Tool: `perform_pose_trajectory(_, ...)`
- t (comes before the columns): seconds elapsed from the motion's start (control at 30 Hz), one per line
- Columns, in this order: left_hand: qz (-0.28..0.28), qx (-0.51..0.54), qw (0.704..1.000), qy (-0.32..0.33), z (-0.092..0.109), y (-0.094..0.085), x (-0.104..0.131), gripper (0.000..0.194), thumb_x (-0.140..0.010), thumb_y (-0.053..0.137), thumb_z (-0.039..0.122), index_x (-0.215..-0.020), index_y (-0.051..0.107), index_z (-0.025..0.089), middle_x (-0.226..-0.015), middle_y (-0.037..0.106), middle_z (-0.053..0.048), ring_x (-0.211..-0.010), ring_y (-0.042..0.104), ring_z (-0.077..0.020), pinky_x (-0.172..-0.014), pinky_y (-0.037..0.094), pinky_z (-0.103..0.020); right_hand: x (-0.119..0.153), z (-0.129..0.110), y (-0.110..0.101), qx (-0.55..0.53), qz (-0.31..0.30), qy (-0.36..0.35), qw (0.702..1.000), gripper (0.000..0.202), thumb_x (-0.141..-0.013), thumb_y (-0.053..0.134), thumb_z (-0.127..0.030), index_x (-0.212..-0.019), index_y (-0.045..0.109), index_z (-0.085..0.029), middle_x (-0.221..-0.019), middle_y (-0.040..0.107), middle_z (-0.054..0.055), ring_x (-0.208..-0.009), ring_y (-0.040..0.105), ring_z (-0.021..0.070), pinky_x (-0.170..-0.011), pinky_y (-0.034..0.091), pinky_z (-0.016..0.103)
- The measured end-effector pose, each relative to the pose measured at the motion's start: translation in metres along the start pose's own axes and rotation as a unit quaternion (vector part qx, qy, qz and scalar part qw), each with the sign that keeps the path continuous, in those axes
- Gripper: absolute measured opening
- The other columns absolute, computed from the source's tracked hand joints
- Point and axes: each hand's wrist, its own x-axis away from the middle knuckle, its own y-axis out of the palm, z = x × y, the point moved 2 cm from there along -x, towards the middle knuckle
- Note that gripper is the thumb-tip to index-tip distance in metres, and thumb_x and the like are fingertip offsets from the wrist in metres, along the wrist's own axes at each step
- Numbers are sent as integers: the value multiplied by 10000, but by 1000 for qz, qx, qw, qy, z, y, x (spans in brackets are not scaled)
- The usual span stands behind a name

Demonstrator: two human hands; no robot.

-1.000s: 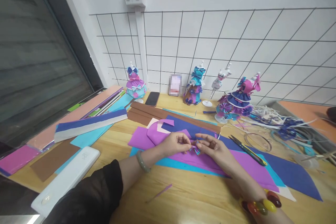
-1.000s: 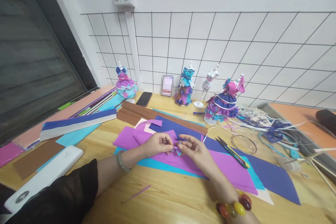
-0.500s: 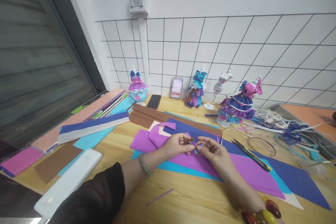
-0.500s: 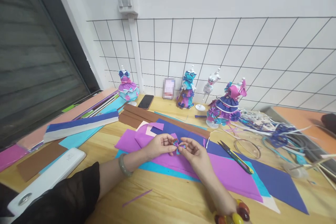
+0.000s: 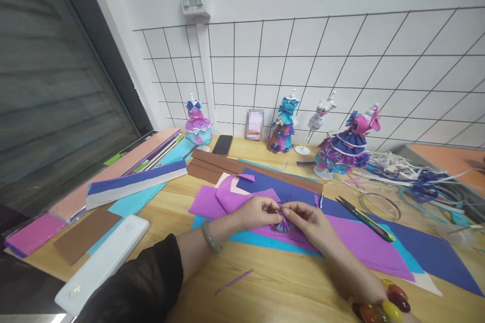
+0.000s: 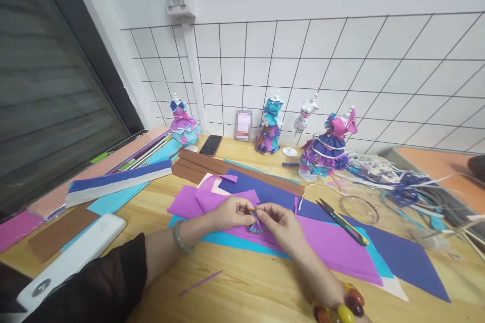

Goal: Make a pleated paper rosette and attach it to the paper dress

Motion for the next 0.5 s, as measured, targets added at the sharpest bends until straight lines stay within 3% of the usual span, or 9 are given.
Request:
perform_pose_trajectory(0.17, 51, 22, 998, 6, 1, -7, -3, 317, -545, 723, 343, -676, 560, 105, -610, 561, 2, -564, 510, -75, -588, 402, -221, -3, 1, -4, -40, 39, 25, 998, 320, -642, 637, -483, -640, 587, -167, -535, 565, -12, -498, 486, 105, -517, 386, 238)
perform_pose_trajectory(0.33, 55, 70, 996, 1, 3, -10, -4, 327, -554, 720, 352, -690, 554, 106, -620, 571, -3, -570, 526, -86, -597, 407, -233, -4, 1, -6, -66, 28, 34, 997, 321, -649, 632, -481, -639, 587, -164, -549, 571, -6, -512, 482, 103, -535, 380, 237)
perform_pose_trajectory(0.5, 48, 37, 998, -9, 4, -8, -2, 312, -532, 737, 328, -665, 572, 99, -586, 561, 5, -551, 498, -70, -578, 383, -210, -3, 1, -3, -66, 16, 37, 997, 302, -649, 643, -462, -668, 579, -168, -533, 538, -29, -495, 458, 91, -524, 365, 229)
